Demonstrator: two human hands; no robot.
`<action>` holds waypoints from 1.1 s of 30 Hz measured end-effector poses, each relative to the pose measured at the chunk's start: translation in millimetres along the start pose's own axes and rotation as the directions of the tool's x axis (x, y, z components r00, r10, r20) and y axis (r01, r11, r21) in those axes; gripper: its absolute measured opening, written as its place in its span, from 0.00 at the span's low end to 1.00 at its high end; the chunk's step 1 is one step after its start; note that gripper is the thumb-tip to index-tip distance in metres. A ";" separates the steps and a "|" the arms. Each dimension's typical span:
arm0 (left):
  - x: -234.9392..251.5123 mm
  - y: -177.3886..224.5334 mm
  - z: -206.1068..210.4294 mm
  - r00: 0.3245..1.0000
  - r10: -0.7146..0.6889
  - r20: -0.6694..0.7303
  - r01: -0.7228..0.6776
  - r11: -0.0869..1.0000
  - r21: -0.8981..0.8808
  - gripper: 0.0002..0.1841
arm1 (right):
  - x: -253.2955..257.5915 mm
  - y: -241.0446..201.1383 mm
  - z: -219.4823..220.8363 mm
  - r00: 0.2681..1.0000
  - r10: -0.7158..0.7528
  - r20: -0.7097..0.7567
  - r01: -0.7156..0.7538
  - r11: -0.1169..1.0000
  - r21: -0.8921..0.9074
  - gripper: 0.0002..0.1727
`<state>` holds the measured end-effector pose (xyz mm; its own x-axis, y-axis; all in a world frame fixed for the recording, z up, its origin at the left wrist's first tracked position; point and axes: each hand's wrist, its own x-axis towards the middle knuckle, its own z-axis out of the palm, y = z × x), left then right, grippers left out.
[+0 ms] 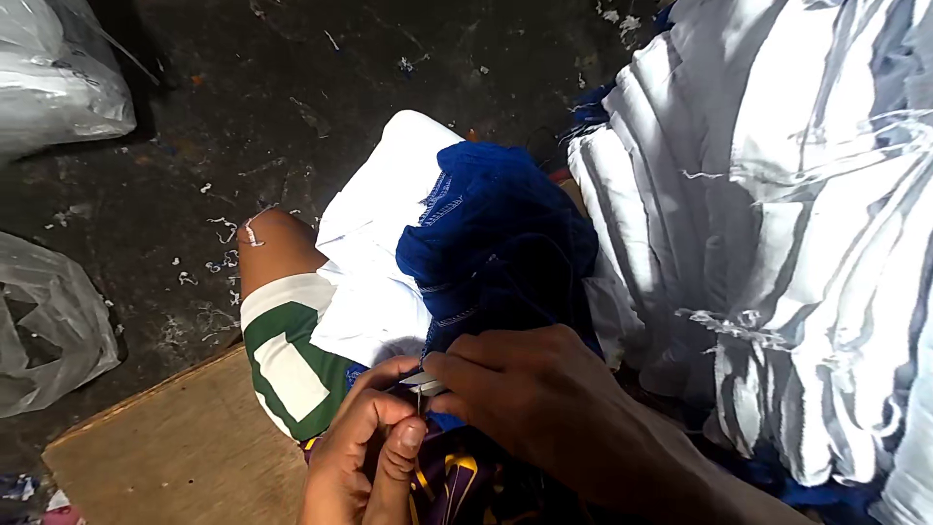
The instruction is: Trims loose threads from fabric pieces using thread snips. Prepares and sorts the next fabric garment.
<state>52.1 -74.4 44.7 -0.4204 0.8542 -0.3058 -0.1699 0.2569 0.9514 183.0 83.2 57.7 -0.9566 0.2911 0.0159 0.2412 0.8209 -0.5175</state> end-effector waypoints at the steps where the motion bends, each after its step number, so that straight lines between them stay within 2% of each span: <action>1: -0.2 -0.6 -1.6 1.000 -0.002 -0.002 0.002 1.000 -0.004 0.08 | -0.5 -0.1 1.5 1.000 0.016 -0.022 -0.015 0.999 0.033 0.14; 4: 0.0 -1.6 -3.6 1.000 -0.016 0.005 0.017 1.000 -0.026 0.08 | -1.4 0.3 1.3 0.996 0.072 -0.060 -0.066 0.993 0.102 0.15; 7: -0.8 -2.5 -6.3 0.999 -0.022 0.032 0.025 0.996 -0.087 0.07 | -1.3 1.7 2.4 0.990 0.139 -0.035 -0.133 0.981 0.140 0.15; 9: 4.4 -2.0 -17.2 0.998 0.010 0.057 -0.006 0.997 -0.077 0.07 | -0.3 4.2 1.2 0.982 0.190 -0.011 -0.184 0.965 0.187 0.17; 10: 7.6 -1.6 -25.6 0.999 0.043 0.020 -0.042 0.998 -0.037 0.08 | 0.2 5.2 0.3 0.978 0.210 0.007 -0.207 0.955 0.212 0.19; 11: 10.4 -1.4 -34.7 0.994 0.092 -0.067 -0.088 0.995 0.054 0.09 | 0.9 6.1 -0.7 0.974 0.226 0.026 -0.226 0.948 0.223 0.21; 12: 13.2 -2.2 -43.4 0.971 0.164 -0.175 -0.123 0.967 0.224 0.10 | 1.6 7.0 -1.6 0.970 0.238 0.039 -0.241 0.944 0.224 0.22; 13: 14.7 -2.8 -51.7 0.946 0.236 -0.220 -0.117 0.887 0.448 0.16 | 2.1 7.9 -2.3 0.968 0.248 0.047 -0.252 0.943 0.219 0.23; 14: 14.9 -0.6 -57.3 0.944 0.260 -0.203 -0.076 0.770 0.633 0.26 | 2.8 8.6 -2.4 0.966 0.255 0.050 -0.259 0.944 0.205 0.23; 15: 14.7 2.6 -58.6 0.958 0.237 -0.159 -0.038 0.661 0.750 0.33 | 3.9 8.9 -2.3 0.964 0.259 0.055 -0.265 0.945 0.194 0.23; 16: 12.3 3.4 -57.1 0.972 0.207 -0.112 -0.037 0.603 0.797 0.34 | 5.4 8.9 -2.3 0.962 0.265 0.063 -0.272 0.944 0.186 0.23; 18: 3.9 1.3 -45.4 0.981 0.194 -0.018 -0.111 0.633 0.767 0.25 | 8.2 9.6 -3.1 0.956 0.282 0.086 -0.293 0.938 0.184 0.23; 21: -6.7 -10.5 -15.1 0.964 0.263 0.041 -0.239 0.786 0.570 0.13 | 8.8 12.5 -3.4 0.956 0.279 0.089 -0.291 0.934 0.208 0.22; 23: -9.6 -25.2 4.7 0.955 0.297 -0.018 -0.241 0.807 0.538 0.14 | 9.6 12.9 -2.3 0.958 0.274 0.083 -0.285 0.936 0.206 0.22; 26: -6.5 -46.5 25.6 0.967 0.247 -0.058 -0.153 0.750 0.643 0.27 | 10.8 12.7 -1.3 0.957 0.275 0.088 -0.287 0.938 0.195 0.21; 27: -3.8 -50.6 30.5 0.963 0.261 -0.060 -0.153 0.719 0.678 0.28 | 11.0 13.0 -1.4 0.956 0.278 0.090 -0.291 0.937 0.193 0.21; 30: 4.1 -51.0 31.2 0.938 0.345 -0.032 -0.212 0.644 0.735 0.16 | 10.8 14.2 -1.9 0.955 0.282 0.097 -0.296 0.936 0.192 0.21; 31: 6.0 -51.4 27.0 0.933 0.360 -0.025 -0.236 0.661 0.712 0.14 | 10.5 14.4 -2.1 0.954 0.283 0.098 -0.298 0.934 0.197 0.22; 33: 8.3 -53.4 13.8 0.942 0.332 -0.038 -0.252 0.781 0.572 0.13 | 10.5 14.9 -1.8 0.955 0.283 0.092 -0.297 0.932 0.209 0.22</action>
<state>70.0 -74.8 -8.2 -0.4865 0.8733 0.0264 0.4830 0.2437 0.8411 176.8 99.4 51.7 -0.8598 0.4654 -0.2102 0.4745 0.5760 -0.6656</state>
